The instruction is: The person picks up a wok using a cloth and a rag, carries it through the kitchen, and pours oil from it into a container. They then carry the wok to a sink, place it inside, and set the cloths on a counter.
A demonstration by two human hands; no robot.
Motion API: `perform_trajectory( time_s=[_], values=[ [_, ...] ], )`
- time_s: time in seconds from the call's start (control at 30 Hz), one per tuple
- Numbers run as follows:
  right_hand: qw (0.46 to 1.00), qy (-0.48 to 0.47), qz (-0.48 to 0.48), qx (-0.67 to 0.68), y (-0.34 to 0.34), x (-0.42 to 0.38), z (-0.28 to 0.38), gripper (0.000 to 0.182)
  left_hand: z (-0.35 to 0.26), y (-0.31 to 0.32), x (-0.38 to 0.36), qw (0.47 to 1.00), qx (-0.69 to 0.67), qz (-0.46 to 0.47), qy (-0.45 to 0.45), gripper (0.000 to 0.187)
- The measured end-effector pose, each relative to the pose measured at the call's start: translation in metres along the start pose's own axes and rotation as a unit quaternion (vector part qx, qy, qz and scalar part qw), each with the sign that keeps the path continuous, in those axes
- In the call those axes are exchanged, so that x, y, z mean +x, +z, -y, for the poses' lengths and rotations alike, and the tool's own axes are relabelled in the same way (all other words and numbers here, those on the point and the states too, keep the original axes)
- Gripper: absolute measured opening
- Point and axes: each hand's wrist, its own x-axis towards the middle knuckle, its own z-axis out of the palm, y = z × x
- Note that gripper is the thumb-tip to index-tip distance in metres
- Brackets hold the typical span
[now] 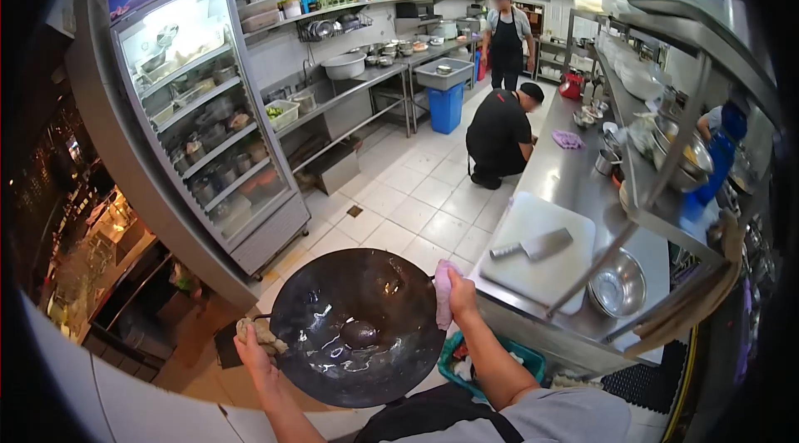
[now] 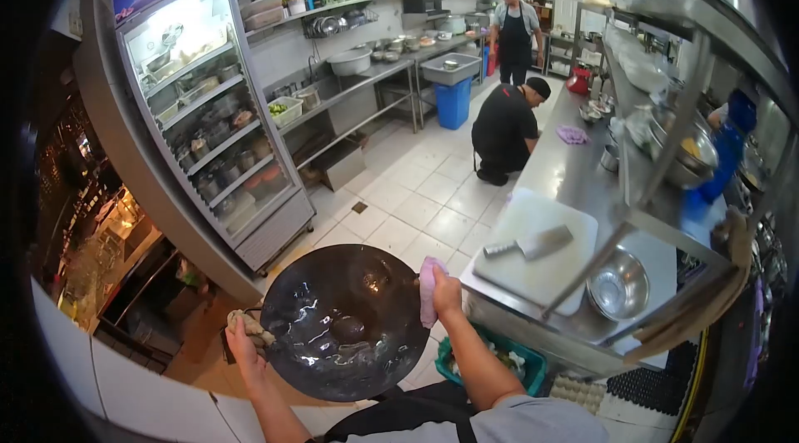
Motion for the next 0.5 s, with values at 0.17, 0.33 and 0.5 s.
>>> perform_trajectory(
  time_s=[0.17,0.33,0.5],
  values=[
    [0.999,0.035,0.011,0.004,0.076,0.034,0.040,0.055,0.023,0.018,0.121,0.999,0.008,0.031,0.001,0.023],
    [0.998,0.043,0.001,0.040,0.142,0.102,0.038,0.052,0.028,0.081,0.198,1.000,0.011,0.004,0.000,0.028],
    [0.997,0.044,-0.021,0.068,0.202,0.188,0.037,0.052,0.037,0.160,0.281,0.997,0.030,0.067,-0.027,0.028]
  ],
)
